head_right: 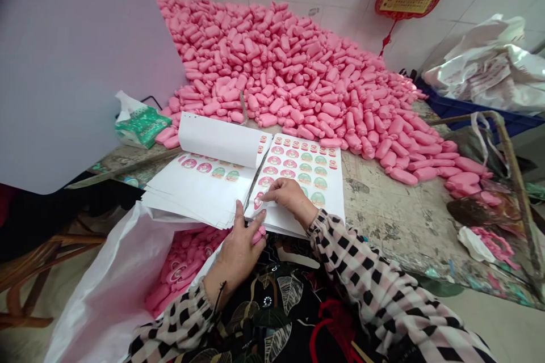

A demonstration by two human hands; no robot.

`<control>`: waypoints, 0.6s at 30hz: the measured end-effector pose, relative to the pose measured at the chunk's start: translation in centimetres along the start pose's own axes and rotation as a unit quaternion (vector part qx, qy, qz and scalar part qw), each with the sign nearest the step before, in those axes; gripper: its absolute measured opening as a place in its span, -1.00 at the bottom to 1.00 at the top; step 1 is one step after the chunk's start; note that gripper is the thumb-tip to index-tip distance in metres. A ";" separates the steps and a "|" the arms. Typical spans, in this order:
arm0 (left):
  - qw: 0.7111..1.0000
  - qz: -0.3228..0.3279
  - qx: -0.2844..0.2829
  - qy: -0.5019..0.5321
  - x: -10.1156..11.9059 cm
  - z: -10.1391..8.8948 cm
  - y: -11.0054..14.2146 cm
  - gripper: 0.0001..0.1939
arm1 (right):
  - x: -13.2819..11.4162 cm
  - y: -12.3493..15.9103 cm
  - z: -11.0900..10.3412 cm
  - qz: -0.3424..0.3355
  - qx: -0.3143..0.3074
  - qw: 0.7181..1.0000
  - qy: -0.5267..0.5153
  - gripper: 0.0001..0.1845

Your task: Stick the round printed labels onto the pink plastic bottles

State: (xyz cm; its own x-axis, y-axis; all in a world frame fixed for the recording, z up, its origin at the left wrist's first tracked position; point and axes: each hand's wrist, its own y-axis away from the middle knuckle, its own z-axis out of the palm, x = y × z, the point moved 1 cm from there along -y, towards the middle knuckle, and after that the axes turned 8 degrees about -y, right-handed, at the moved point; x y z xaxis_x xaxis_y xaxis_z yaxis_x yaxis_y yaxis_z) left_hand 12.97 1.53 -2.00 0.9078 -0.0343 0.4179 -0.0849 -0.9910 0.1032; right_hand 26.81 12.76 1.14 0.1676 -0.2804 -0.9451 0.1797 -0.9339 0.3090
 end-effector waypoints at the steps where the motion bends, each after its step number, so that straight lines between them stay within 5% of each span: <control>1: 1.000 -0.003 -0.001 0.005 0.0 0.0 0.0 -0.44 | -0.1 0.0 0.0 0.004 -0.003 1.000 -0.002 -0.70; 18: 1.000 0.002 0.006 0.021 0.2 -0.2 0.1 -0.46 | -0.9 -0.4 -0.9 0.049 -0.022 0.998 0.046 -0.68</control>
State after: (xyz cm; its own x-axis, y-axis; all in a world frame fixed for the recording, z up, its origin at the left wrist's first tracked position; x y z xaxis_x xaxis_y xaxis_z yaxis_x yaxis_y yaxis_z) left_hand 13.01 1.48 -1.73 0.8895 -0.0339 0.4557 -0.0842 -0.9923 0.0905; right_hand 27.41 13.62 1.98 0.2741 -0.3469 -0.8970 0.1993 -0.8920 0.4058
